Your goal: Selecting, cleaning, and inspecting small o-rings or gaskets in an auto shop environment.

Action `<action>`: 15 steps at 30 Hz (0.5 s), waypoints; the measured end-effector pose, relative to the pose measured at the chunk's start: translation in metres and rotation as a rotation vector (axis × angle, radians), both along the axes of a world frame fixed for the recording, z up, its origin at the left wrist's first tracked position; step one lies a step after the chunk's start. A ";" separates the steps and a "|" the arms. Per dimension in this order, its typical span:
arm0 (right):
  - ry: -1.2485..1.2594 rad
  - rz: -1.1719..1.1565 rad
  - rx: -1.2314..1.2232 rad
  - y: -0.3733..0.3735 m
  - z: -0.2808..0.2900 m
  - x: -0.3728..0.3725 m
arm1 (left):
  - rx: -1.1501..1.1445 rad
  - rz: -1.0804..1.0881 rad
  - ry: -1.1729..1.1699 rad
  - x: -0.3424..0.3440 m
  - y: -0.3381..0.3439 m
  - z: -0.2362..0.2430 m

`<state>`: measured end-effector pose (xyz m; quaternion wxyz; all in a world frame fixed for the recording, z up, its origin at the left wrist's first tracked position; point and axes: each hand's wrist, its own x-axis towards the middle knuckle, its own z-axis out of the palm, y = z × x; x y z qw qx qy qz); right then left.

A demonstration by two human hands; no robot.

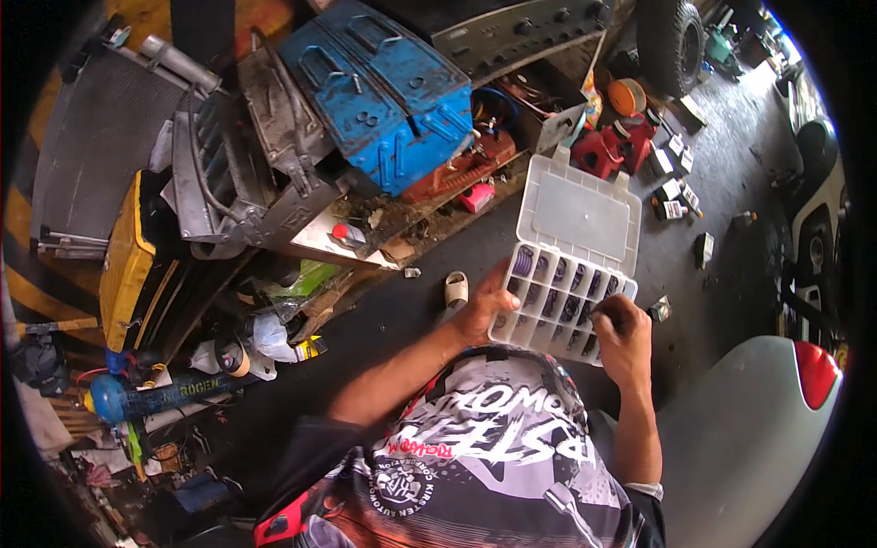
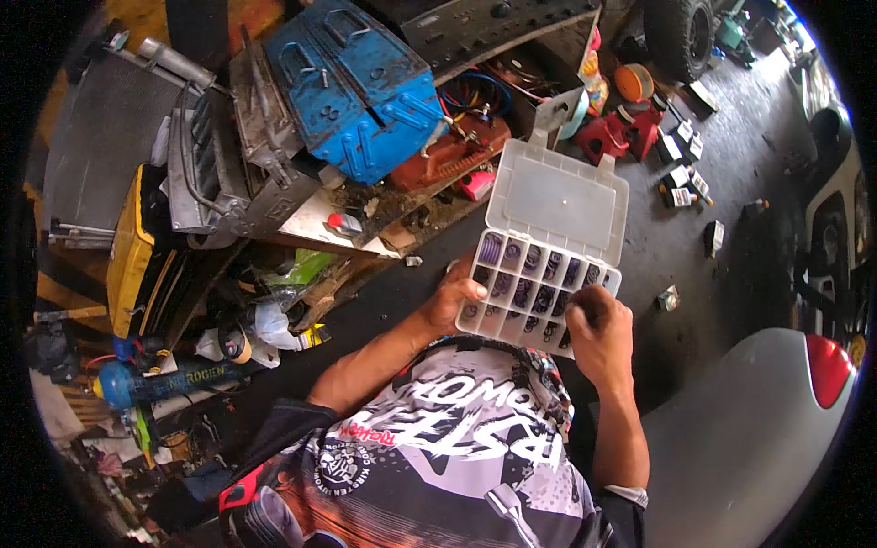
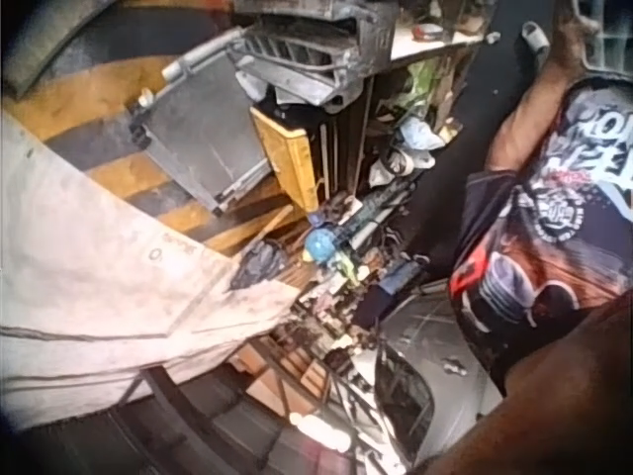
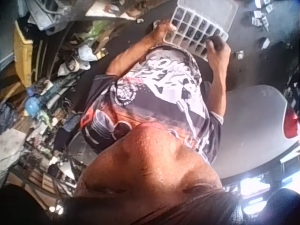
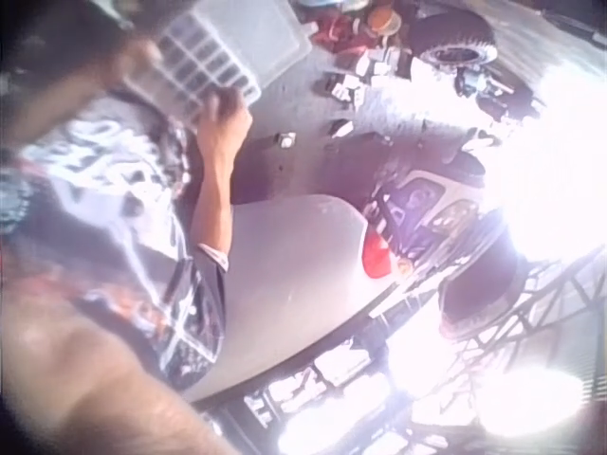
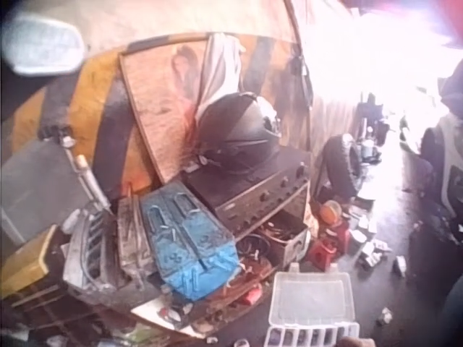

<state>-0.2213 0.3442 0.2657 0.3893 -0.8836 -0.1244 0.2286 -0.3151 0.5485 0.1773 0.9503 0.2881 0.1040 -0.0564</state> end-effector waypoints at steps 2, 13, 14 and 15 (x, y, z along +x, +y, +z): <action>0.084 -0.029 0.064 -0.001 0.003 0.003 | -0.014 0.014 -0.004 -0.001 -0.003 -0.004; 0.645 -0.173 0.703 -0.002 0.006 0.011 | -0.202 0.040 0.066 -0.001 0.013 0.004; 0.699 -0.192 0.774 -0.004 0.004 0.013 | -0.171 0.034 0.029 0.001 0.014 0.004; 0.755 -0.206 0.851 -0.005 0.002 0.013 | -0.187 0.014 0.033 -0.001 0.015 0.001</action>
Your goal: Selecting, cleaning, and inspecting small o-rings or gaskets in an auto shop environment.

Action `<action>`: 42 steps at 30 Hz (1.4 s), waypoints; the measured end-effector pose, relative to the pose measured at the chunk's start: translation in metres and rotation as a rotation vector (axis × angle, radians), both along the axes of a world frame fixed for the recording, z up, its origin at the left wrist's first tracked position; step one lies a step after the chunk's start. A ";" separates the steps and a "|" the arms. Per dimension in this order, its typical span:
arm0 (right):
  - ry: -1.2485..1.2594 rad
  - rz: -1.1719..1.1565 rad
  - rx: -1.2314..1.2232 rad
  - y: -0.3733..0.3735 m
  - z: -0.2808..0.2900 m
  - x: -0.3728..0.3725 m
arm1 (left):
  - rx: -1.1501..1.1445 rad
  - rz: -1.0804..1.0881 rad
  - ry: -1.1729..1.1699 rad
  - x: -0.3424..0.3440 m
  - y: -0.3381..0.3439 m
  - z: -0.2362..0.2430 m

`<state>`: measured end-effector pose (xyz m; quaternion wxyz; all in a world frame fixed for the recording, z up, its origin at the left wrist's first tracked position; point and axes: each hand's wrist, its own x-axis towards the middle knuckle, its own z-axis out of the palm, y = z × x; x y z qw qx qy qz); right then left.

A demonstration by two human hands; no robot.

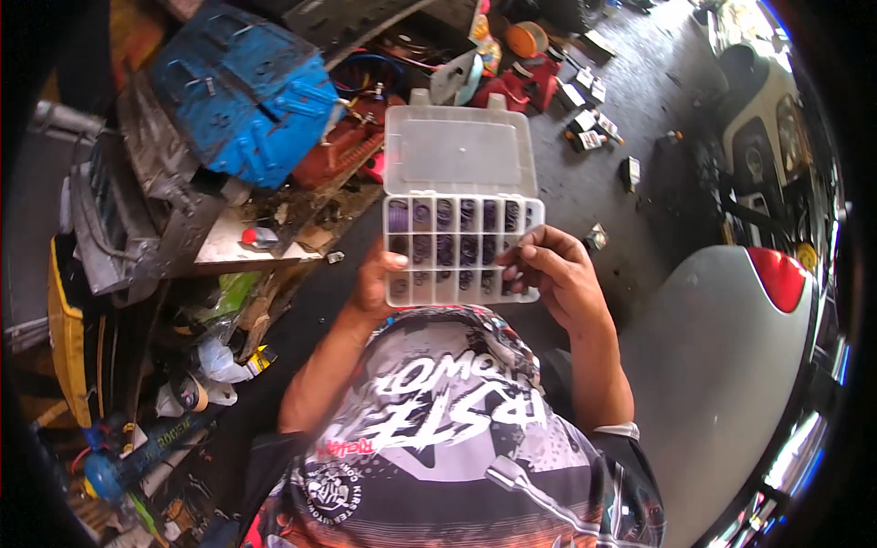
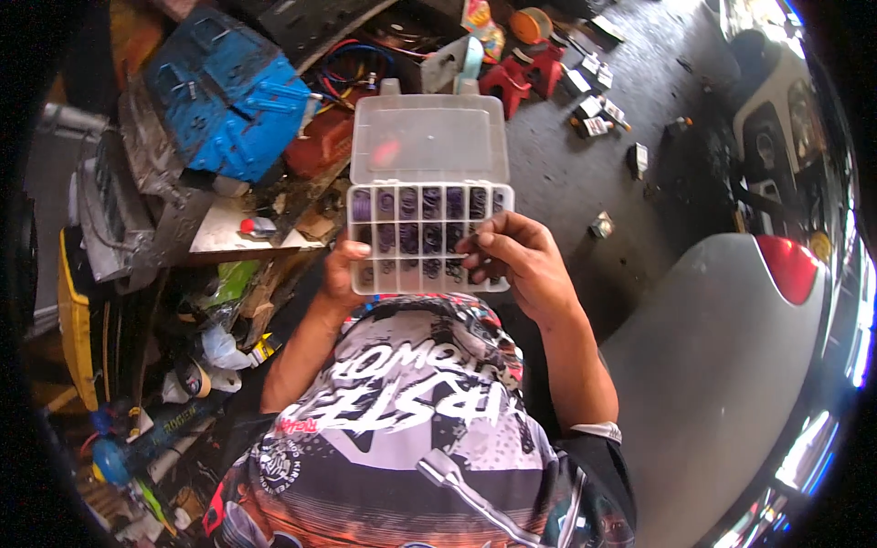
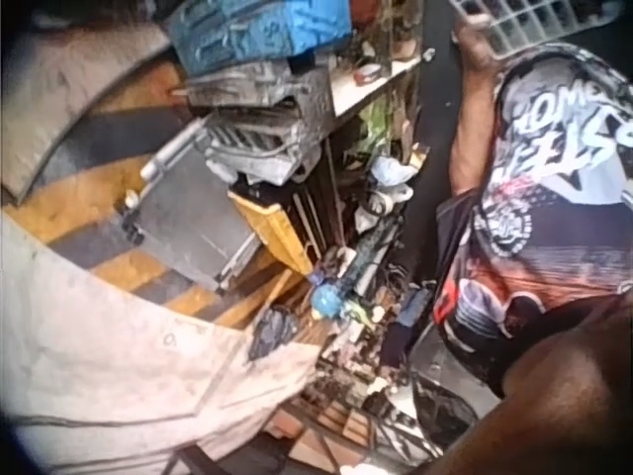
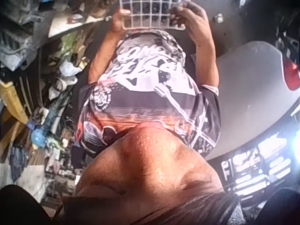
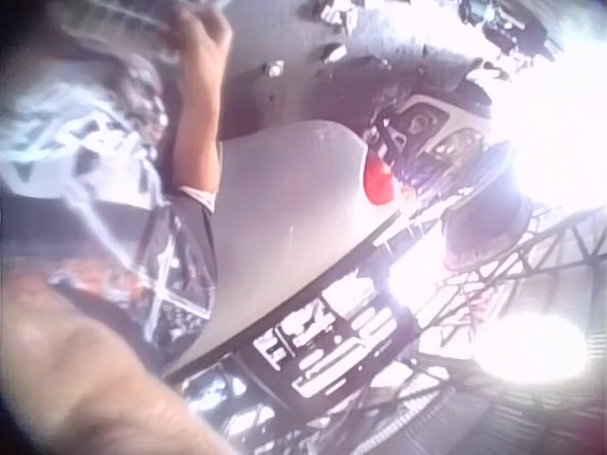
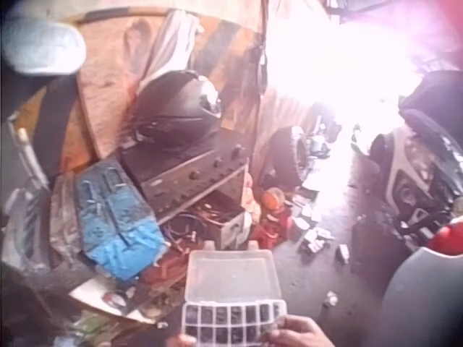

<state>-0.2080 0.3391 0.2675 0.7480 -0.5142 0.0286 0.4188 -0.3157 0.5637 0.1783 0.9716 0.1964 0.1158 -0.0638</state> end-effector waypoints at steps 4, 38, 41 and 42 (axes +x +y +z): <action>0.122 -0.060 0.170 -0.011 -0.005 0.001 | 0.062 0.010 0.058 0.001 0.000 -0.005; -0.918 0.211 -0.764 0.014 0.016 -0.013 | 0.152 -0.004 0.056 0.002 -0.007 0.008; -0.777 0.103 -0.697 -0.004 0.016 -0.008 | 0.109 -0.042 0.061 0.000 -0.007 0.002; -0.848 0.080 -0.740 -0.011 0.018 -0.005 | 0.109 -0.018 0.090 0.000 -0.007 0.003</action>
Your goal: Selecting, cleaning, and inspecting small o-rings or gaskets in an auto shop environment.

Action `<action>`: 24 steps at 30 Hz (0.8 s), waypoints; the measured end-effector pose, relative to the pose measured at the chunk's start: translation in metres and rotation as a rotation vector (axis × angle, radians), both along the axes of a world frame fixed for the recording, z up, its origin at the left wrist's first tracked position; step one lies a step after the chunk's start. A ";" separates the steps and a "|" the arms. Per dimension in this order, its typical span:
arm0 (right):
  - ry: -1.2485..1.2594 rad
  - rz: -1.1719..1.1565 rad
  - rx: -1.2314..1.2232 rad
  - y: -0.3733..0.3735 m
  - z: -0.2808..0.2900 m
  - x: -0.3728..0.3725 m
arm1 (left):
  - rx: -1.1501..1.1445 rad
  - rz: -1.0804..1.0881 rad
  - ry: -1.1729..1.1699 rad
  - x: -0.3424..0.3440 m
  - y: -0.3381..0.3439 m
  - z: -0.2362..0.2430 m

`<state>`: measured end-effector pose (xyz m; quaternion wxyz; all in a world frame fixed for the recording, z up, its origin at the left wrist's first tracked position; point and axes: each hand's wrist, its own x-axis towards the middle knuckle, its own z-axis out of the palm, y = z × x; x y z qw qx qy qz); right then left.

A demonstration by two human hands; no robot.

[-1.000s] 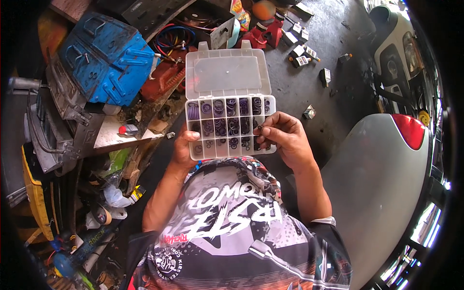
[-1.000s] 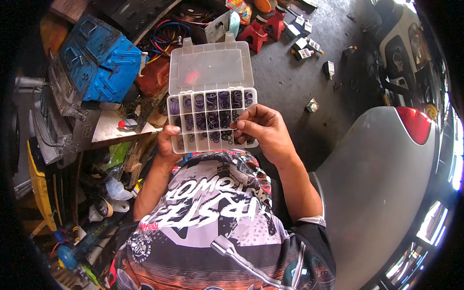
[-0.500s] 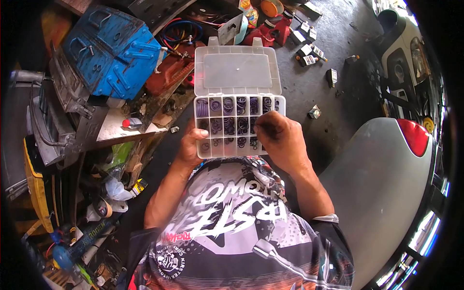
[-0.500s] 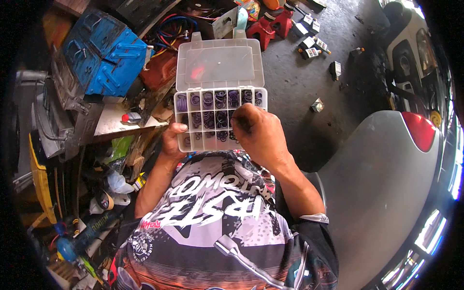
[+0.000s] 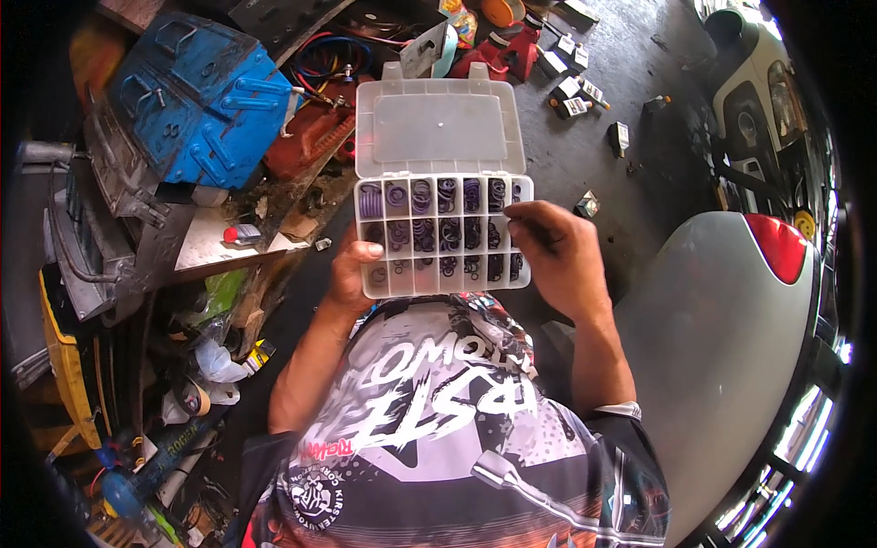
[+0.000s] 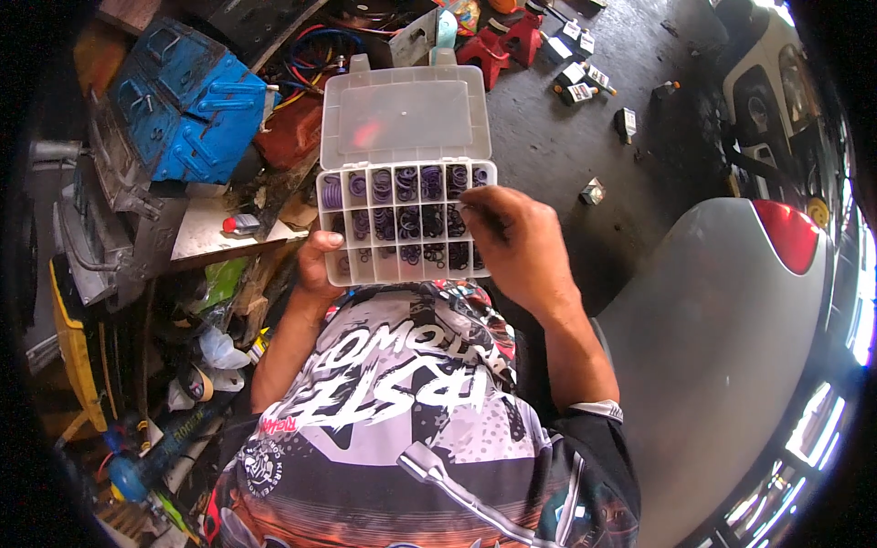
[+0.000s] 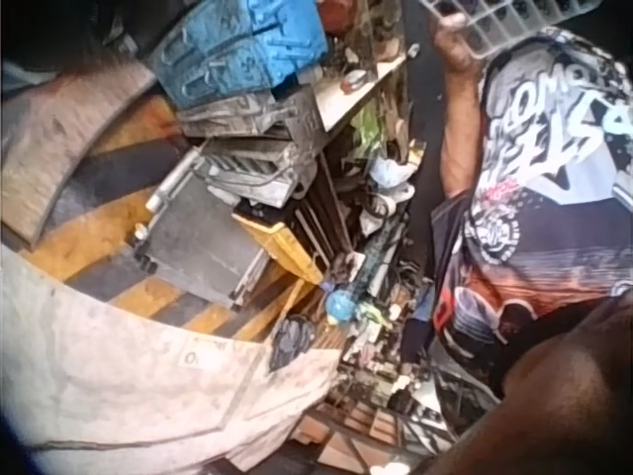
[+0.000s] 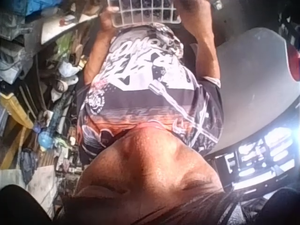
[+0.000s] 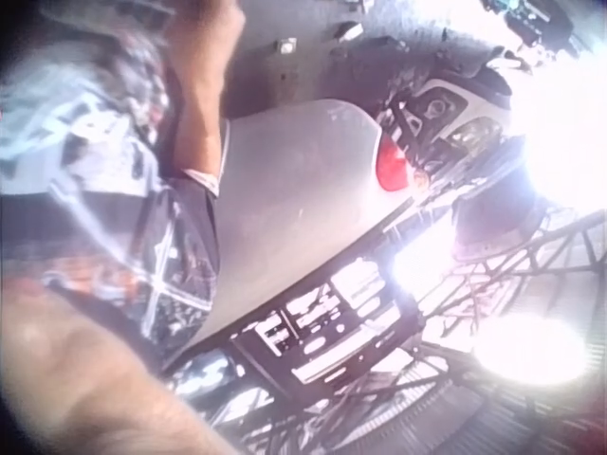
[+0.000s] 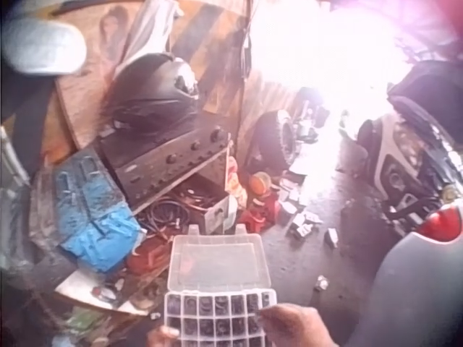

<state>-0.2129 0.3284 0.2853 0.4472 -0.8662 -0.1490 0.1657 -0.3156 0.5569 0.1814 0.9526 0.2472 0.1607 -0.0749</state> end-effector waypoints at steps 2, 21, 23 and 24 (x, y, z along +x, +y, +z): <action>0.042 -0.035 -0.026 -0.013 0.010 0.005 | -0.003 0.020 0.028 0.000 0.001 -0.001; 0.023 0.118 -0.181 -0.054 0.022 -0.009 | -0.110 0.008 0.053 0.003 0.001 0.002; -0.016 0.143 -0.184 -0.055 0.020 -0.011 | -0.115 -0.002 0.031 0.002 0.001 -0.001; -0.007 0.148 -0.177 -0.054 0.018 -0.012 | -0.122 -0.008 0.009 0.002 0.002 -0.003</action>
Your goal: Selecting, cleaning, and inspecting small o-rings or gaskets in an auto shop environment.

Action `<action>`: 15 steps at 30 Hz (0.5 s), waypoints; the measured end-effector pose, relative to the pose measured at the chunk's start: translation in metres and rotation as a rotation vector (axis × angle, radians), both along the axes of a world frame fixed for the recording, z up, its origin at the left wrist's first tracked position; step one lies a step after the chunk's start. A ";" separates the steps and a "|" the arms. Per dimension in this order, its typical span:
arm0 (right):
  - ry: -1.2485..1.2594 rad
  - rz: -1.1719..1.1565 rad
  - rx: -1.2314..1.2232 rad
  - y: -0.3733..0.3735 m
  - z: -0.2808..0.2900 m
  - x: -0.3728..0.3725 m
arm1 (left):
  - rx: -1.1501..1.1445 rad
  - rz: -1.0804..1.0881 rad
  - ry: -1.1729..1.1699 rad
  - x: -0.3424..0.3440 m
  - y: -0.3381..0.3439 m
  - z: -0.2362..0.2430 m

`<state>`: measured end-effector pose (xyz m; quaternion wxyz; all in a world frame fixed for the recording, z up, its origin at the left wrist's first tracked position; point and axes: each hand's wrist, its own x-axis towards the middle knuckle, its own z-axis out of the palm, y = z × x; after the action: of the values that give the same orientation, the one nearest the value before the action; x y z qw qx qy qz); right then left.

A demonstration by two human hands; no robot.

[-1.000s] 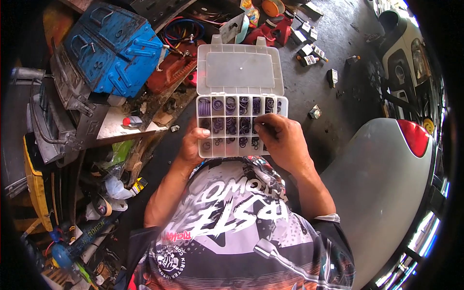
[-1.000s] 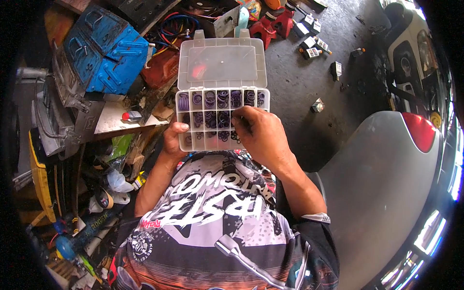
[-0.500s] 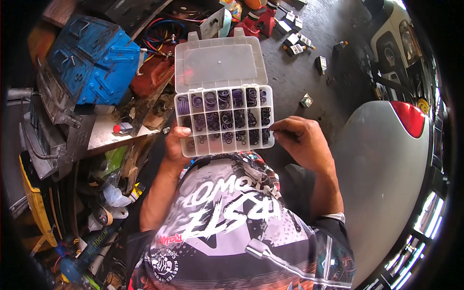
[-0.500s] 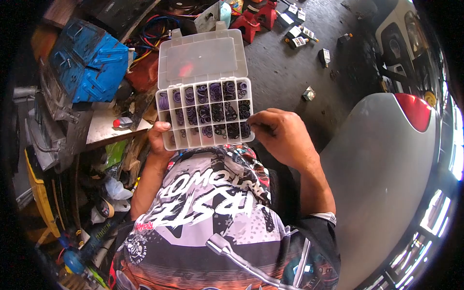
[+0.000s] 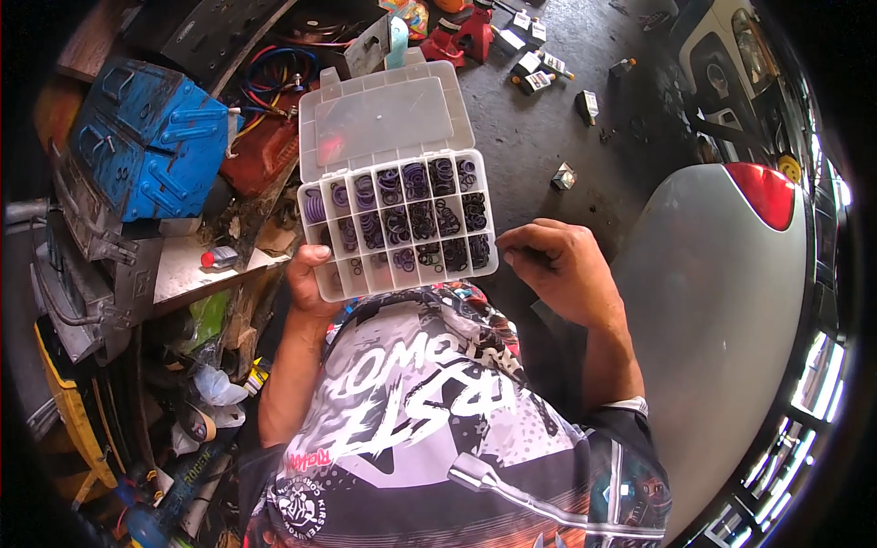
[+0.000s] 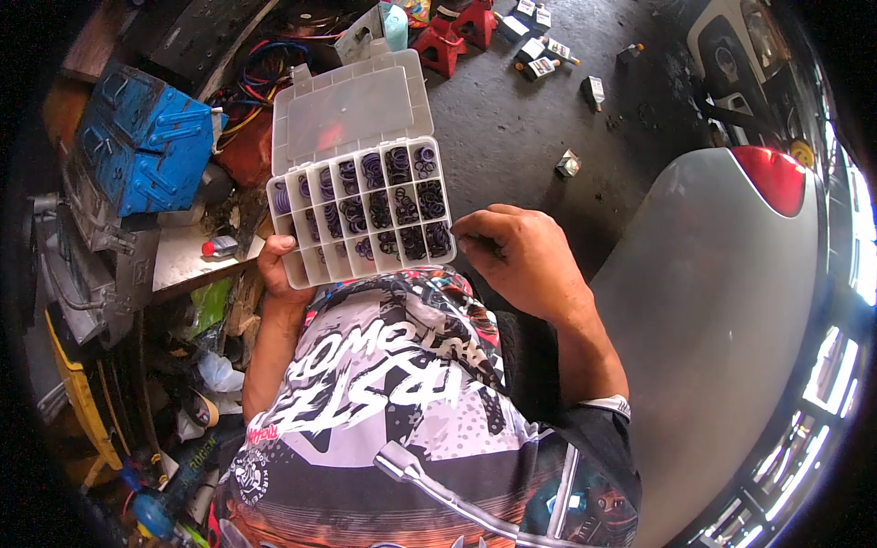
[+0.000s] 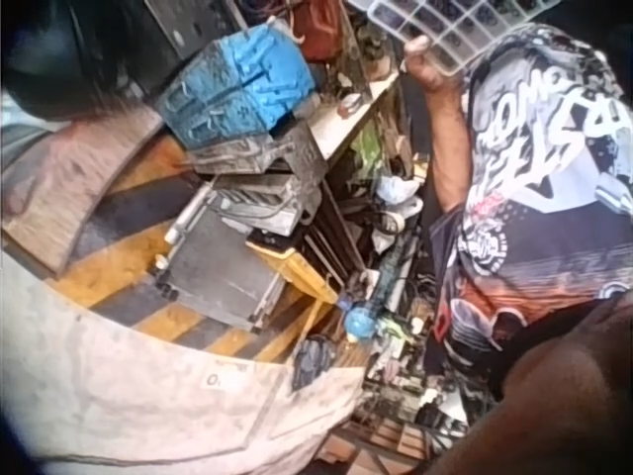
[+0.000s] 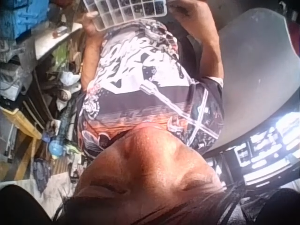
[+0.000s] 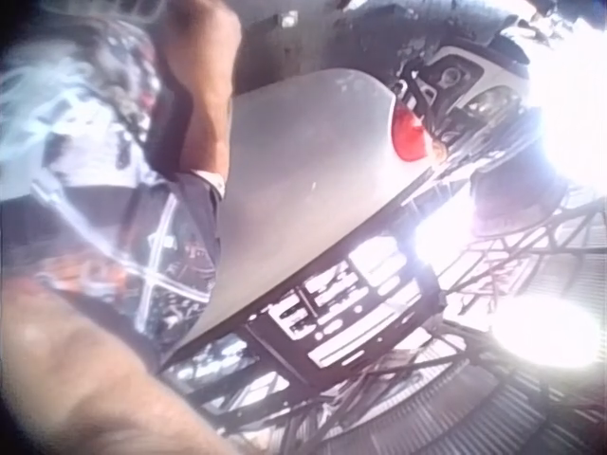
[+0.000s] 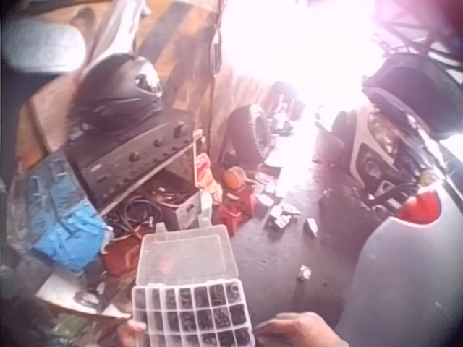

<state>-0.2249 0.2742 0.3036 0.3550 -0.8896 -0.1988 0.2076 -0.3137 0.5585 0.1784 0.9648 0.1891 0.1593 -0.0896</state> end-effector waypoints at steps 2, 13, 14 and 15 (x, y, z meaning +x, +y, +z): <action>0.009 0.001 0.006 0.001 0.000 -0.002 | 0.015 0.014 0.016 -0.002 0.000 -0.003; -0.196 0.260 -0.227 0.017 0.005 -0.003 | 0.008 0.029 0.023 -0.002 -0.005 -0.002; -0.197 0.264 -0.227 0.019 0.004 -0.002 | 0.012 0.027 0.023 -0.002 -0.005 0.000; -0.193 0.290 -0.276 0.020 0.003 -0.002 | 0.014 0.025 0.023 -0.001 -0.006 0.001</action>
<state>-0.2270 0.2946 0.3069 0.1754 -0.9076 -0.3275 0.1956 -0.3149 0.5524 0.1797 0.9625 0.1931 0.1734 -0.0787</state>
